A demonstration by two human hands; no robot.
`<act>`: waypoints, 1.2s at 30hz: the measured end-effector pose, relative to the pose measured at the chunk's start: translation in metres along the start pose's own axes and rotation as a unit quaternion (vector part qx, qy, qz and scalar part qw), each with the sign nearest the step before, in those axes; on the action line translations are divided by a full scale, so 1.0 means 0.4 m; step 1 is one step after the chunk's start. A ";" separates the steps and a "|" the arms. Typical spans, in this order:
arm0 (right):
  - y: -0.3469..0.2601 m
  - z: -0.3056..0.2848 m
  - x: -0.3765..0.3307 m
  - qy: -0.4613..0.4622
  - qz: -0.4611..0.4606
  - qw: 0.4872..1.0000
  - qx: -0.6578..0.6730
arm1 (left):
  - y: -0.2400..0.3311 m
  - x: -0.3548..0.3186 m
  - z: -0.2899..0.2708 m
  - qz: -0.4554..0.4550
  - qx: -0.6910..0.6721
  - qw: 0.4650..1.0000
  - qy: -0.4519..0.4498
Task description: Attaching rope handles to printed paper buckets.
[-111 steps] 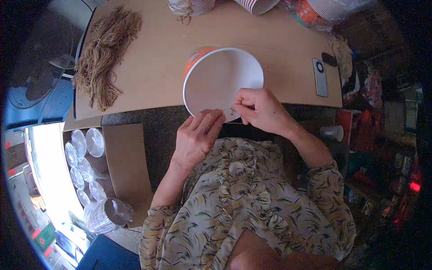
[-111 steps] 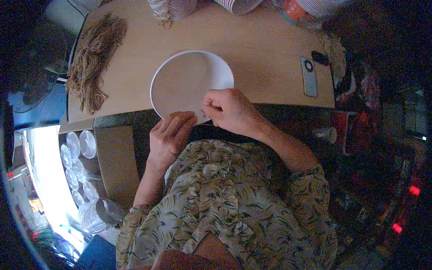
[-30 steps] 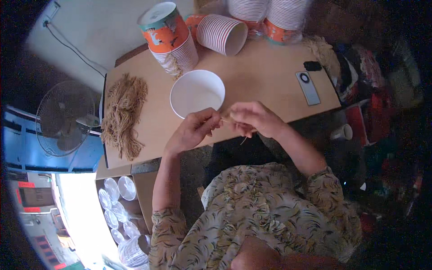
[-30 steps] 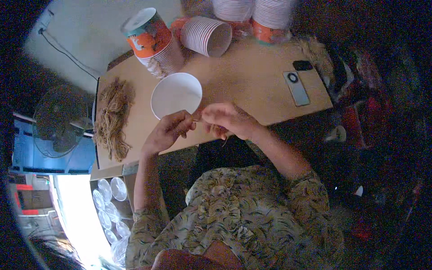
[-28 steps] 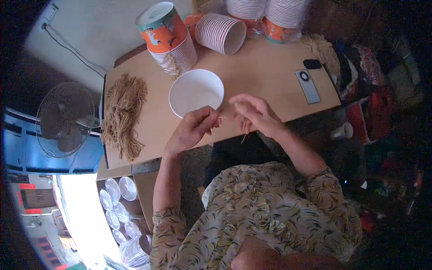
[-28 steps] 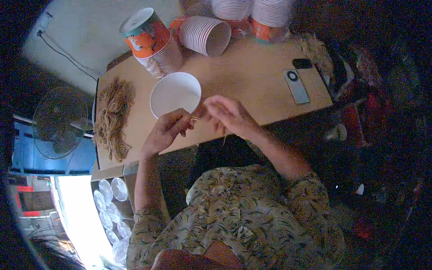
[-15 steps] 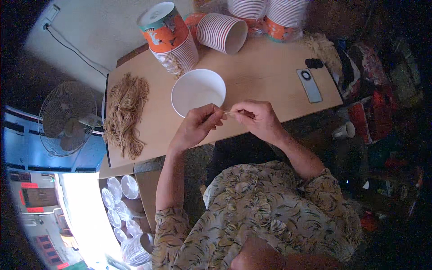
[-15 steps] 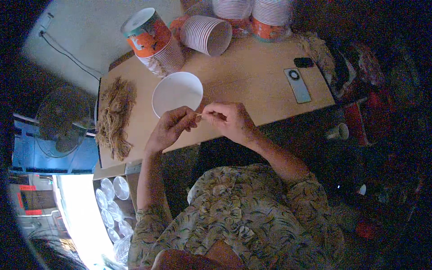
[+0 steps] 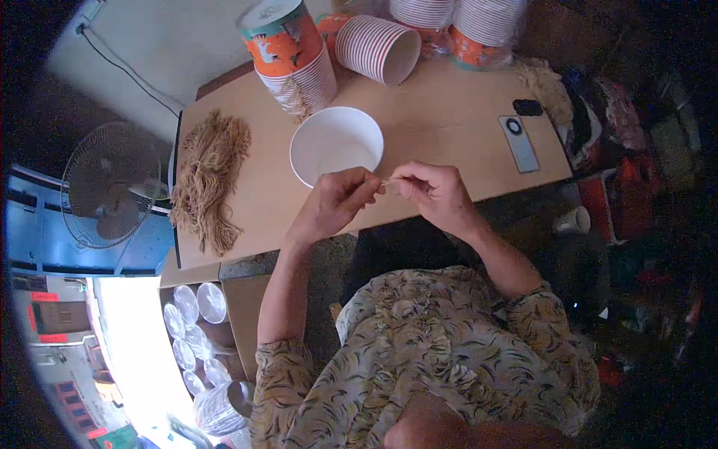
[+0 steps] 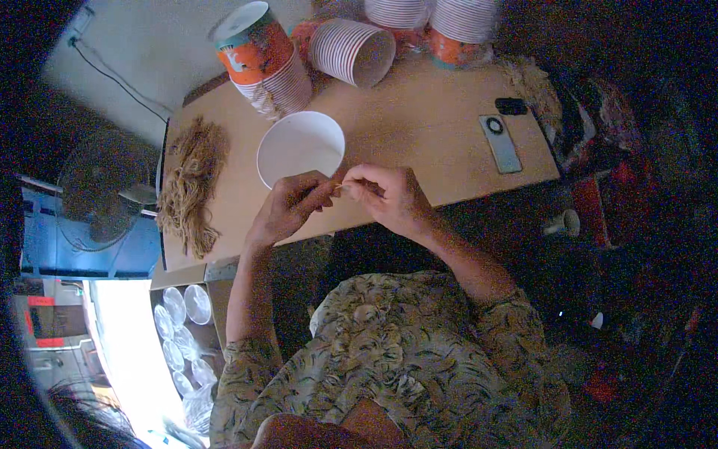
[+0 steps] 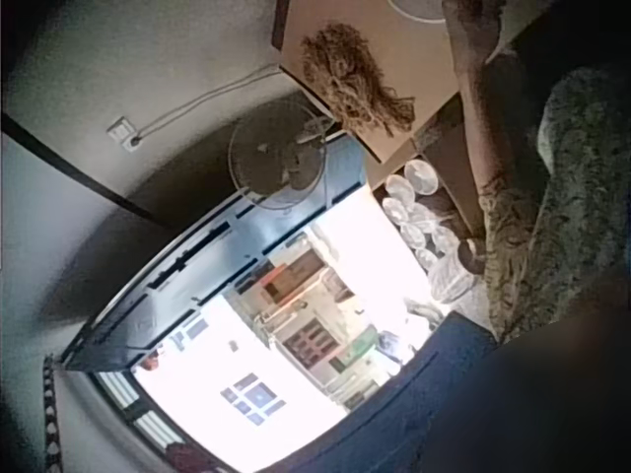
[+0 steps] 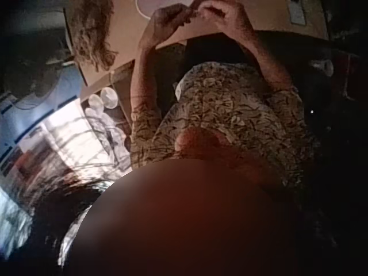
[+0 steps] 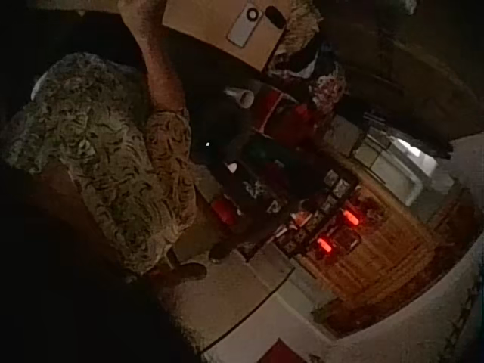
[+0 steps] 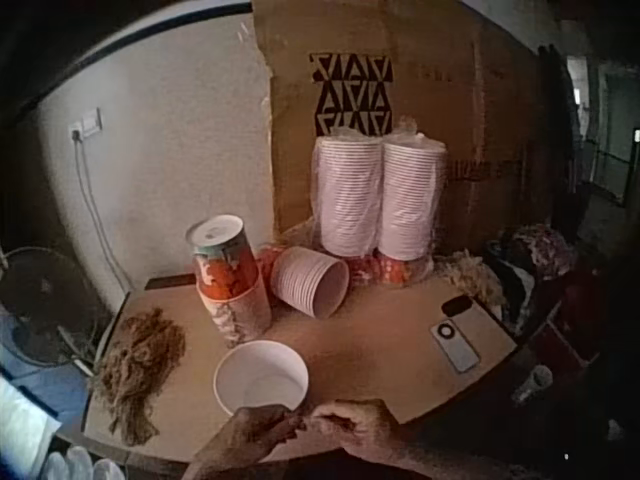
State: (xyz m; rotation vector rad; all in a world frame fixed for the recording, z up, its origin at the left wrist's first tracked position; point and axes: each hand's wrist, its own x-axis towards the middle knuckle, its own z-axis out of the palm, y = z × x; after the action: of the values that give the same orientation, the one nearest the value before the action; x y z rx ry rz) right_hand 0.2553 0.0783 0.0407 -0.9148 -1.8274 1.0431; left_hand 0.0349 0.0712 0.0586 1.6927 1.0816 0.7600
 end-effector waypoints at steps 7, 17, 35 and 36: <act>-0.026 -0.011 0.008 -0.020 0.022 0.999 -0.024 | -0.022 -0.012 -0.010 0.002 -0.039 0.999 0.013; -0.027 -0.002 0.047 -0.054 0.102 0.984 0.134 | -0.033 -0.017 0.002 0.039 -0.090 0.993 0.058; 0.011 0.075 0.056 -0.029 0.216 0.913 0.345 | -0.058 -0.049 0.035 0.107 0.025 0.974 0.199; 0.009 0.080 0.056 -0.032 0.240 0.896 0.373 | -0.064 -0.051 0.042 0.111 0.022 0.968 0.226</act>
State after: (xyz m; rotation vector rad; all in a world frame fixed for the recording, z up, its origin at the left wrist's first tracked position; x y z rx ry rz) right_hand 0.2181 0.0897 0.0338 -0.8491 -1.0761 1.9211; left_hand 0.0326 0.0503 0.0286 1.7406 1.2294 1.3207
